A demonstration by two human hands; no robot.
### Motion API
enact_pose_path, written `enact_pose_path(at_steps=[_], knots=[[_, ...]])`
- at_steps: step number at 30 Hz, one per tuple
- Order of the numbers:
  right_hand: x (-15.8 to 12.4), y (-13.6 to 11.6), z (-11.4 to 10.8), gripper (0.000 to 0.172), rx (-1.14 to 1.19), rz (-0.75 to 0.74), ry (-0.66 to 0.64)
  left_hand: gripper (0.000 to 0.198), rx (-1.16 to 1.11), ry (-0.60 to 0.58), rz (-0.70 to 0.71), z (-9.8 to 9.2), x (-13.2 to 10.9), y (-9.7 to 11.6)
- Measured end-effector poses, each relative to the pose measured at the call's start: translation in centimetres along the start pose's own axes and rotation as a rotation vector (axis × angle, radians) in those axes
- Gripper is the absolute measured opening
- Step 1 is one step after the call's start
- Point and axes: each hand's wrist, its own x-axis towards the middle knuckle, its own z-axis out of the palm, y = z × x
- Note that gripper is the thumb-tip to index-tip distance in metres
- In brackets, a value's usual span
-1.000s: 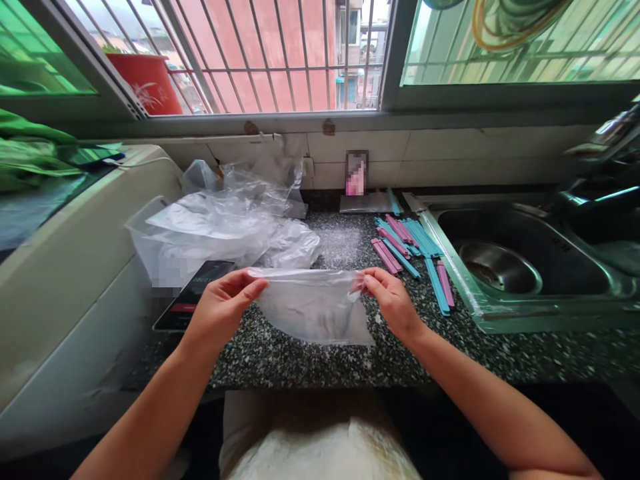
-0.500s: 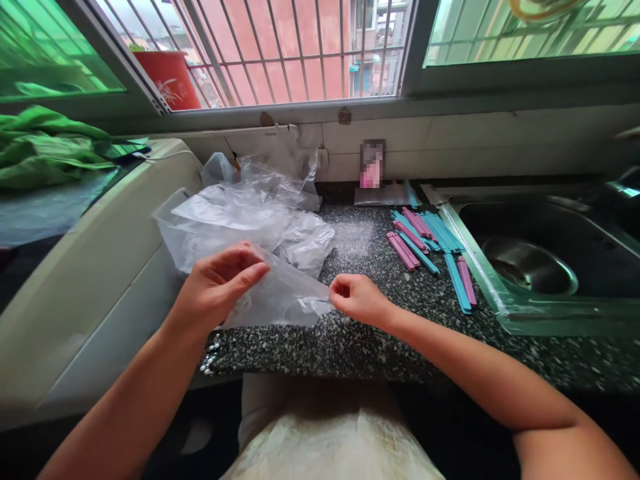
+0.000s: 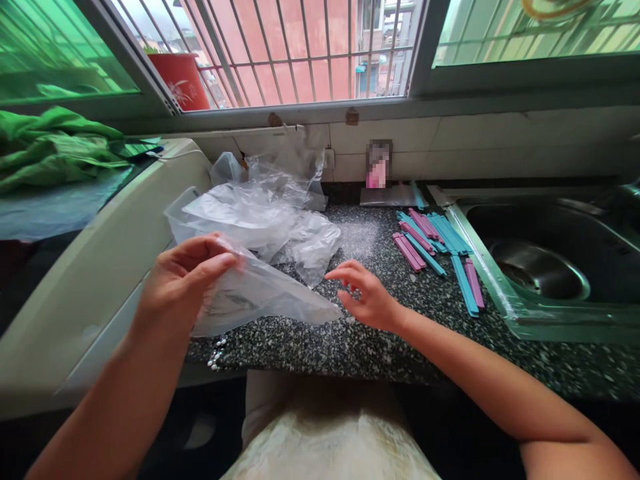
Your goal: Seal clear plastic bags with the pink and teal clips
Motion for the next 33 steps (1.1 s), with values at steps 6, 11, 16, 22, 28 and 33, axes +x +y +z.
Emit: enact_pose_path(at_steps=[6, 11, 16, 22, 28, 33], knots=[[-0.5, -1.3, 1.3, 0.002, 0.03, -0.233, 0.012, 0.009, -0.154, 0.049, -0.131, -0.4, 0.2, -0.6], [-1.8, -0.9, -0.1, 0.008, 0.063, -0.075, 0.279, 0.009, -0.297, 0.119, -0.317, -0.5, 0.4, -1.7], [-2.5, 0.1, -0.6, 0.006, 0.053, 0.032, 0.359, 0.011, -0.361, 0.091, -0.405, 0.4, 0.1, -2.5], [-3.0, 0.6, -0.3, 0.028, -0.153, -0.21, 0.325, 0.014, -0.318, 0.087, -0.402, 1.4, 0.1, -1.7], [-2.1, -0.1, -0.5, 0.037, -0.46, -0.553, 0.168, 0.013, -0.262, 0.075, -0.4, 2.0, 0.6, -0.7], [-1.6, -0.6, -0.8, 0.019, -0.518, -0.562, 0.183, 0.011, -0.218, 0.098, -0.358, 1.5, 0.9, -0.6]])
